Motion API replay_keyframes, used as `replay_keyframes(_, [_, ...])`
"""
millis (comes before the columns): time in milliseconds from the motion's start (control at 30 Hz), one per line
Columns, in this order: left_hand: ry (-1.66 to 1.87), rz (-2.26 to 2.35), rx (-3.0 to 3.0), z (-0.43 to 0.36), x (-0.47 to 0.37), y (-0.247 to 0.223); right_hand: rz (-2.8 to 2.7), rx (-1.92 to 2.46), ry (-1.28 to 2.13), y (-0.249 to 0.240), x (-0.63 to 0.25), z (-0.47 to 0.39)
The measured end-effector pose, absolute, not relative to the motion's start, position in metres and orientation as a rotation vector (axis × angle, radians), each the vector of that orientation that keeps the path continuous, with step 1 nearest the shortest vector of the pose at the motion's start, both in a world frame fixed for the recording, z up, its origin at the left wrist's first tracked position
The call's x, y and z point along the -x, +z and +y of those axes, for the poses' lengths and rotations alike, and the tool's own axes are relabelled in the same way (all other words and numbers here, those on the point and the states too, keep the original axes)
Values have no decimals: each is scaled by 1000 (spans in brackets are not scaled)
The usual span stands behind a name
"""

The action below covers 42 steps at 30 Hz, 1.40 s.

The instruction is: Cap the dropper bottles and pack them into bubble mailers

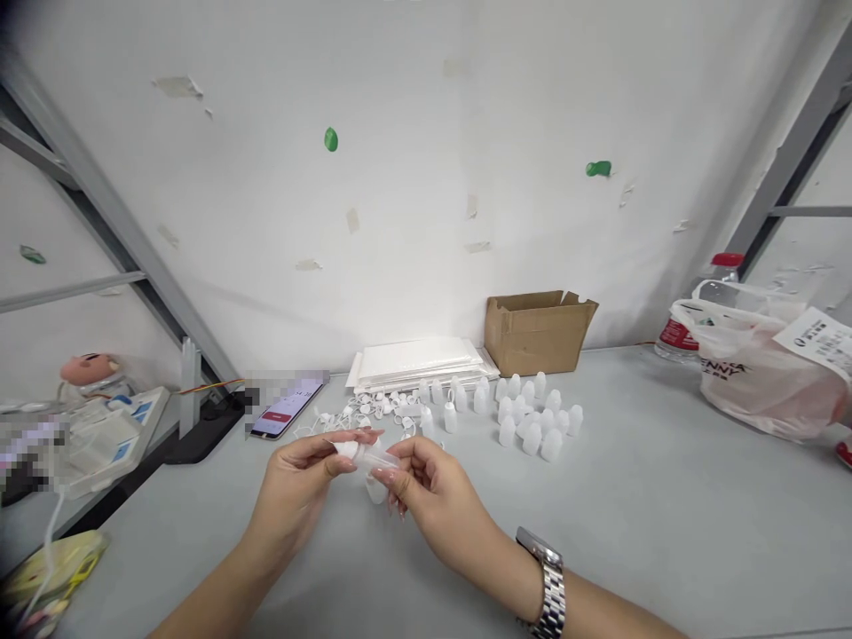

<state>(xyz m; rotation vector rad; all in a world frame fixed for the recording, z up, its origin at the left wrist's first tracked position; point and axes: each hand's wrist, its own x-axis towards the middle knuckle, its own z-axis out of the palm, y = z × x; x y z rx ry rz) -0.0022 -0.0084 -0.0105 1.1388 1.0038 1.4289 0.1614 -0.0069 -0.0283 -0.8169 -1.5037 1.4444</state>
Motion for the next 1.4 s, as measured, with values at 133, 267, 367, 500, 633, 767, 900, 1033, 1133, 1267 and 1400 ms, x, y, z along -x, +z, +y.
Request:
replay_keyframes(133, [1383,939,-1133,-8,3,-9,-1441,728,1688,-22,-161,-4])
replay_keyframes(267, [1410,1007,-1131,-9,3,-10,-1446,748,1580,-22,-162,-4])
replay_keyframes(367, [1435,1059,-1123,-9,2,-10,-1518,819,1359,-25,-164,-6])
replay_keyframes(500, [1353,1052,-1106,-7,3,-8,-1553,871,1351,-27,-165,-6])
replay_keyframes(633, [1274,986,-1088,-6,7,-6,-1523,796,1655,-24,-164,-4])
replay_keyframes(767, [1215,931,-1127,-5,11,-4,-1416,744,1810,-22,-163,-3])
replay_keyframes(900, [1199,941,-1286,-6,15,0,-1322,660,1901,-21,-163,-4])
replay_keyframes(1033, [1260,1201,-1586,-7,15,0,-1270,640,1865,-19,-164,-4])
replay_keyframes(1133, [1370,1318,-1759,-9,15,-3,-1249,716,1758,-19,-165,-3])
replay_keyframes(1267, [1458,1258,-1883,-13,14,-7,-1313,842,1580,-19,-165,-2])
replay_keyframes(1400, [1504,1151,-1785,-17,12,-6,-1419,904,1481,-21,-163,-2])
